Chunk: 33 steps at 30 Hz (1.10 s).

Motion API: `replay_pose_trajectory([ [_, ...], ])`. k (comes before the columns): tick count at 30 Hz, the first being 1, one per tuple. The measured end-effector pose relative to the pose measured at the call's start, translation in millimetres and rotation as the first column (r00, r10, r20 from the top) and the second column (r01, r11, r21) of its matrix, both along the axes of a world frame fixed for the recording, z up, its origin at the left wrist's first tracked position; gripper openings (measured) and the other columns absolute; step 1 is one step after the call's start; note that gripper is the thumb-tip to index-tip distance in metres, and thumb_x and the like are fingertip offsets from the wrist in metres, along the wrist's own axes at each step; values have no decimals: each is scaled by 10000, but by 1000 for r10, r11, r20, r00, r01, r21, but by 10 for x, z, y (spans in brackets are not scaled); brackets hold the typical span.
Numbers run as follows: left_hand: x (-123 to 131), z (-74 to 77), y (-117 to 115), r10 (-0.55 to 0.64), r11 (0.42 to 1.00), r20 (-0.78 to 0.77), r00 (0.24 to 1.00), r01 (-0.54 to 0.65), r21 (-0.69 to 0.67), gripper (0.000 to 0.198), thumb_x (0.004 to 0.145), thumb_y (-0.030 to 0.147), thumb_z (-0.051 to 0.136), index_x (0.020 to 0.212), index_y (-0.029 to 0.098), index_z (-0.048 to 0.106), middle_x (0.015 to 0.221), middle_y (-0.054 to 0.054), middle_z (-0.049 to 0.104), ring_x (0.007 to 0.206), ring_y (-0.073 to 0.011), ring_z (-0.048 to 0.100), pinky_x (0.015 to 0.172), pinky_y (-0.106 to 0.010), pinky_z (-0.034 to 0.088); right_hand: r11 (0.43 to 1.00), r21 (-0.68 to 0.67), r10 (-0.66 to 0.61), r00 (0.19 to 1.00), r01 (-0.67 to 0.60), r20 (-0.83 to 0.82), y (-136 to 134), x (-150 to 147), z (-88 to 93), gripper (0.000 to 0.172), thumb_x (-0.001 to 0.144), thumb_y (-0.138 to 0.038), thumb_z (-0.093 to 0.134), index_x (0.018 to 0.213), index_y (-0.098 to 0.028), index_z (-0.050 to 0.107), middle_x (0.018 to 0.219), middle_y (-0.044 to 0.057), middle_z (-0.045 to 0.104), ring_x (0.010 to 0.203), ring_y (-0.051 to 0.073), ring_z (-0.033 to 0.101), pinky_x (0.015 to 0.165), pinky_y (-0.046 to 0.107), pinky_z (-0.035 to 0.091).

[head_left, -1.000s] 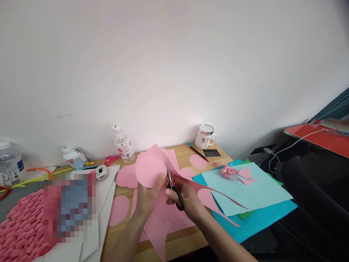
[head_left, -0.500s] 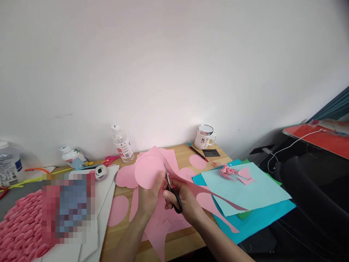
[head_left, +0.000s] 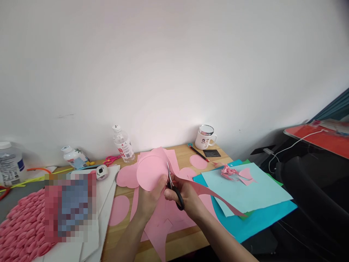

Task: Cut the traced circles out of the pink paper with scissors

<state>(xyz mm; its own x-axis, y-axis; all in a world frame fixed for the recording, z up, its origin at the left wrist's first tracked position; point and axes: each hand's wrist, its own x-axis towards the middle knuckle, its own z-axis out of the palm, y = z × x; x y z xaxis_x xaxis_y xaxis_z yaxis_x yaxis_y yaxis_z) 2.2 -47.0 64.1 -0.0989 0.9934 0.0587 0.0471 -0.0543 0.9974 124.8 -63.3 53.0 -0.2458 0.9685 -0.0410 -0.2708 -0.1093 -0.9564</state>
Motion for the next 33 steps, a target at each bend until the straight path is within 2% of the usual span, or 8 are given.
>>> replay_pose_trajectory([
  [3,-6,0,-9,-15,1000,8,1000,15,6,246,673,388,685,761,158,688,748,-60,732,710,-221,686,635,-304,563,1000,-11,-14,999,15,44,-14,5,31,409,601,-442,786,780,-182,526,589,-61,398,562,101,333,547,256,282],
  [8,-7,14,-17,-35,999,22,999,35,11,218,687,368,682,744,158,685,718,-52,722,691,-216,680,602,-294,556,999,-36,-27,997,30,78,-22,18,62,439,589,-458,778,810,-186,513,573,-55,465,561,121,442,563,269,366],
  [15,2,60,-12,-71,996,36,997,69,55,202,724,368,651,690,169,670,657,-39,697,607,-190,654,541,-280,543,999,-44,-25,998,28,65,-20,15,72,433,586,-471,778,762,-181,509,571,-64,455,521,103,456,545,261,400],
  [22,39,17,-6,66,997,15,998,-67,32,261,701,435,672,656,179,653,575,-38,658,613,-214,657,504,-291,532,999,-23,-28,996,30,81,-45,-17,34,402,648,-502,728,701,-191,479,511,-61,449,492,116,466,506,252,369],
  [25,17,-42,1,36,999,4,999,-36,5,262,711,426,671,685,165,659,643,-50,692,624,-209,662,550,-302,545,999,-33,-33,994,37,104,-33,-10,46,406,624,-484,754,709,-187,491,562,-53,447,518,109,441,510,242,336],
  [27,-9,-64,12,0,1000,-8,1000,1,25,247,712,394,676,764,153,679,746,-67,727,696,-216,682,635,-315,561,1000,-14,-23,993,24,118,-16,11,58,398,631,-458,763,680,-182,480,587,-50,412,544,95,377,504,228,270],
  [30,-42,-55,27,-30,997,-22,999,31,73,275,705,360,684,880,148,682,896,-87,743,847,-234,695,768,-330,559,1000,23,10,994,-12,113,7,44,56,400,647,-436,762,640,-176,459,618,-43,365,577,90,295,510,233,190],
  [33,-55,-32,37,-26,996,-38,999,29,87,318,700,359,686,940,153,657,937,-91,737,885,-237,692,790,-336,556,1000,23,13,997,-14,81,15,56,17,391,651,-439,760,660,-180,468,637,-37,371,586,96,290,518,238,190],
])
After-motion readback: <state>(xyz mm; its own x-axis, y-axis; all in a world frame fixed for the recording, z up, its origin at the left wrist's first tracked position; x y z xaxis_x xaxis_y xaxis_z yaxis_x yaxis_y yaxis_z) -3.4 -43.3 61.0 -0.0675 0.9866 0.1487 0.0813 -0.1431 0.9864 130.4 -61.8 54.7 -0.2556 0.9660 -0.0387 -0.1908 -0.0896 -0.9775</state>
